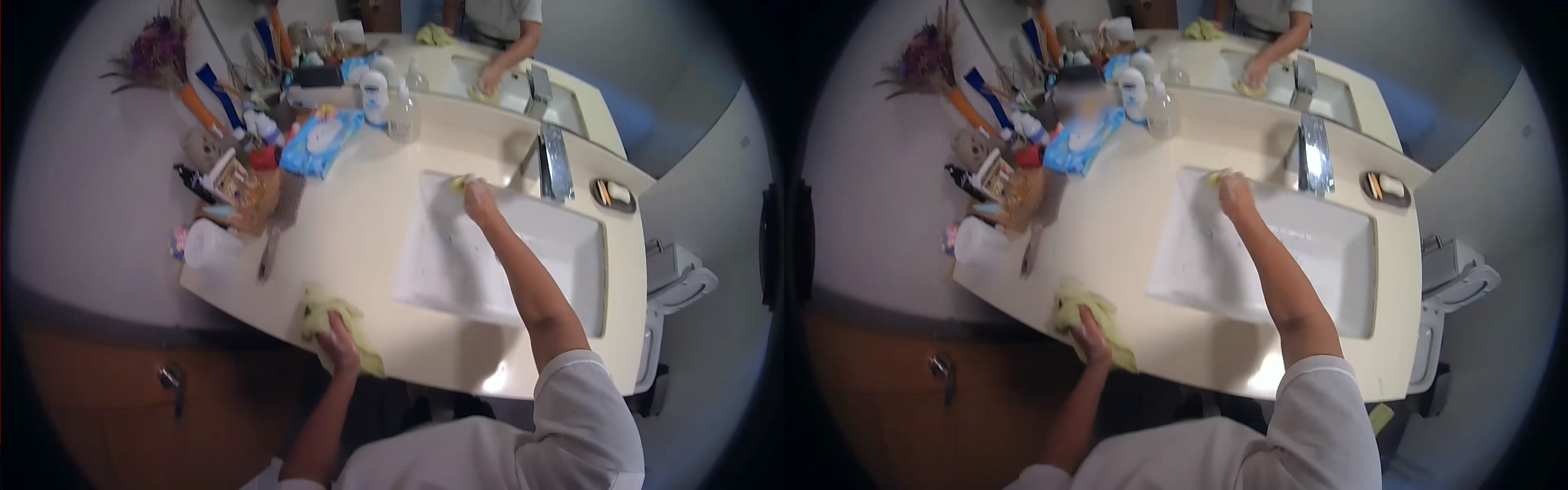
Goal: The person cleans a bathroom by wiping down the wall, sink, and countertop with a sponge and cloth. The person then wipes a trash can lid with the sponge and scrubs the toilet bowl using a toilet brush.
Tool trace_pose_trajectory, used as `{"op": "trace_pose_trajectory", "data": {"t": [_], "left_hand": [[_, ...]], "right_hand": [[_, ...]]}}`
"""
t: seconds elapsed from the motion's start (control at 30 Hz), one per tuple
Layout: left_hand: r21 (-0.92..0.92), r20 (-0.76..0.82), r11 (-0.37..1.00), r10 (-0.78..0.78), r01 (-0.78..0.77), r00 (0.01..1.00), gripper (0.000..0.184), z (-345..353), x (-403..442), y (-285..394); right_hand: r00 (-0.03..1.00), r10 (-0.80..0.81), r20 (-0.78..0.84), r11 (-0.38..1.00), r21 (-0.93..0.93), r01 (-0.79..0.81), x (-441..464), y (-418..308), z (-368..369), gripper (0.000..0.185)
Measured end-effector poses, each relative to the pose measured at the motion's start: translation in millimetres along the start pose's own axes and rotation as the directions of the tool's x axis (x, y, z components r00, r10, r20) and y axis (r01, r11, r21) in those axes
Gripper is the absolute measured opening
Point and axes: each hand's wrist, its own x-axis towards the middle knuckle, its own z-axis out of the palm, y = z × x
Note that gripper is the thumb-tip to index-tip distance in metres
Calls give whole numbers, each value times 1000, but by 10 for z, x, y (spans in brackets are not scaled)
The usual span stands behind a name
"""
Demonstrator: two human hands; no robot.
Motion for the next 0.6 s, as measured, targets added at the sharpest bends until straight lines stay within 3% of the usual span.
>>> {"op": "trace_pose_trajectory", "data": {"t": [0.03, 0.07, 0.1, 0.17, 0.2, 0.27, 0.33, 0.37, 0.4, 0.43, 0.5, 0.57, 0.6], "left_hand": [[-20, 30, 995, -95, 95, 995, 29, -1, -12, 56], [-35, 67, 981, -187, 189, 980, 35, -46, -31, 79], [-20, 79, 978, -204, 206, 976, 35, -79, -45, 50], [36, 116, 995, -99, 96, 988, 36, -51, 11, -28], [71, 27, 989, -131, 129, 991, 38, -4, 3, -16], [69, 40, 990, -130, 127, 991, 40, -26, 19, -121], [47, 1, 986, -163, 163, 987, 42, -23, -7, -169], [51, 8, 985, -166, 165, 986, 42, -14, -12, -110], [45, 24, 984, -173, 171, 985, 42, -17, -23, -14], [36, 39, 984, -175, 173, 984, 42, -6, -26, 20], [70, 46, 982, -176, 173, 983, 41, -29, -4, -46], [-95, 97, 953, -278, 287, 956, 35, -55, -21, -11], [47, 124, 985, -169, 164, 978, 33, -90, -8, -105]], "right_hand": [[950, 21, 312, 993, 104, -56, -203, 9, 110, 22], [875, -19, 483, 991, 128, -49, -510, -16, 214, 22], [780, -69, 622, 987, 157, -39, -741, -53, 274, 23], [626, -273, 730, 940, 341, 12, -1239, -110, 329, 16], [603, -333, 725, 917, 398, 28, -1420, -143, 426, 15], [585, -385, 714, 890, 454, 32, -1435, -265, 615, 14], [719, -258, 646, 961, 252, 118, -1192, -398, 735, 11], [831, -335, 443, 918, 351, 183, -1025, -145, 1093, 9], [884, -237, 403, 964, 208, 163, -719, 36, 1199, 11], [960, -102, 262, 965, 262, 31, -449, 128, 1128, 12], [954, -41, 298, 976, 215, -25, -347, 2, 937, 14], [970, -90, 225, 980, 196, 46, -607, 21, 1050, 17], [882, -300, 363, 953, 144, 265, -801, 26, 1055, 17]]}}
